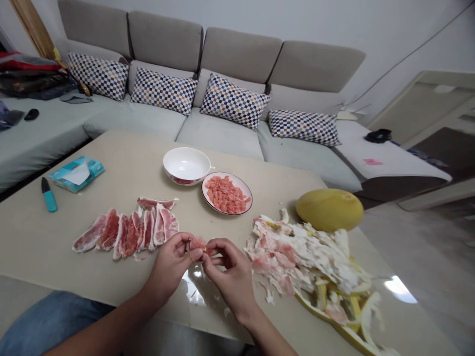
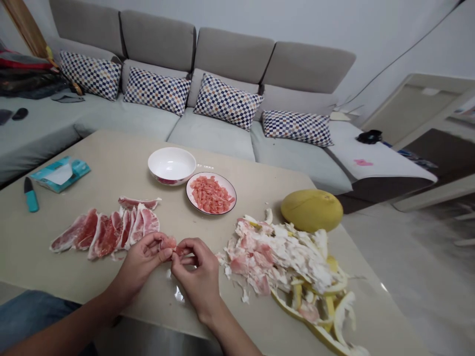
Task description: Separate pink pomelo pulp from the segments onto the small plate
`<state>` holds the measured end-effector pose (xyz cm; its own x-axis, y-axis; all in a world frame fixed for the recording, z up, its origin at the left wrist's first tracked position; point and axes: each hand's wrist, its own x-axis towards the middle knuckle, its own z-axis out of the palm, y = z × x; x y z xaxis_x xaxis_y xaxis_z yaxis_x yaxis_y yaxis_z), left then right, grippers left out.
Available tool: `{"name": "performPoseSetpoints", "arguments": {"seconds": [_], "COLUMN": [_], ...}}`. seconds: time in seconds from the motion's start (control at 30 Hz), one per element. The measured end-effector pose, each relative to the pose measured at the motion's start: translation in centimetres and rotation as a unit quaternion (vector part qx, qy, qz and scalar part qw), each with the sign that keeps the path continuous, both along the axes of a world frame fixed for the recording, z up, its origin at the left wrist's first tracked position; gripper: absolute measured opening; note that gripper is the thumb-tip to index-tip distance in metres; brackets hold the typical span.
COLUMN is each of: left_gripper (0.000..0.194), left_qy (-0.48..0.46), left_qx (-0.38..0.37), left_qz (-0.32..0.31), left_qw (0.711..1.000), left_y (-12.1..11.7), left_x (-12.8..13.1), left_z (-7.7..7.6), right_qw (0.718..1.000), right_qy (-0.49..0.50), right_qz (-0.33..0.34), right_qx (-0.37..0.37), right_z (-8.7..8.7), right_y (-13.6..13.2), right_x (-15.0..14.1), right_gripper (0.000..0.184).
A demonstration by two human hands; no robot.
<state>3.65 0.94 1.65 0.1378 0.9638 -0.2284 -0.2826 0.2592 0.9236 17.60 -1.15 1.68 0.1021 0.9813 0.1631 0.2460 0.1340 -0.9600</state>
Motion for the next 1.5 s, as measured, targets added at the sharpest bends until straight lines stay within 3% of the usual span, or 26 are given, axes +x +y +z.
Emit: {"name": "performPoseSetpoints", "arguments": {"seconds": [0.27,0.5,0.6,0.73,0.9,1.03,1.1,1.17,1.27,1.37,1.43,1.5], "left_gripper": [0.022,0.01,0.017,0.024,0.021,0.021,0.018,0.017,0.015,0.014,0.014,0.015], "left_qy": [0.011,0.154,0.087,-0.013,-0.084,-0.118,-0.131,-0.14,-0.142,-0.147,-0.158,-0.17], "left_qx": [0.003,0.125,0.064,-0.015,-0.07,-0.086,-0.086,-0.086,-0.091,-0.098,-0.101,-0.102], "left_qz": [-0.057,0.027,0.009,-0.069,-0.106,-0.108,-0.109,-0.102,-0.093,-0.094,-0.088,-0.077], "left_qw": [0.998,0.98,0.994,0.997,0.988,0.983,0.982,0.981,0.981,0.98,0.978,0.977], "left_y": [-0.1,0.1,0.9,1.2,0.6,0.6,0.7,0.8,1.0,1.1,1.1,1.2], "left_x": [-0.2,-0.5,-1.0,-1.3,-1.3,-1.3,-1.3,-1.3,-1.3,-1.3,-1.4,-1.4], "left_z": [-0.1,-0.3,0.0,0.3,0.1,-0.1,-0.2,-0.3,-0.4,-0.6,-0.8,-1.0], "right_qw": [0.986,0.992,0.982,0.938,0.913,0.939,0.978,0.997,0.989,0.978,0.972,0.969], "right_qy": [0.052,0.034,0.121,0.255,0.299,0.23,0.106,-0.053,-0.13,-0.172,-0.191,-0.203], "right_qz": [0.07,0.006,0.043,0.121,0.137,0.153,0.128,0.057,-0.04,-0.077,-0.081,-0.07], "right_qx": [-0.142,-0.125,-0.139,-0.202,-0.242,-0.204,-0.129,-0.02,0.052,0.091,0.112,0.125], "right_z": [1.4,1.1,0.7,0.3,0.5,0.1,-0.3,-0.7,-0.8,-0.2,0.2,0.5], "right_y": [0.5,0.1,0.1,0.6,1.0,1.9,3.3,5.8,10.6,14.3,14.5,12.7], "right_x": [1.2,0.7,1.4,3.1,4.5,5.1,5.7,6.7,8.8,10.5,10.4,9.2], "right_gripper": [0.015,0.014,0.018,0.023,0.031,0.032,0.028,0.024,0.023,0.023,0.022,0.02]}}
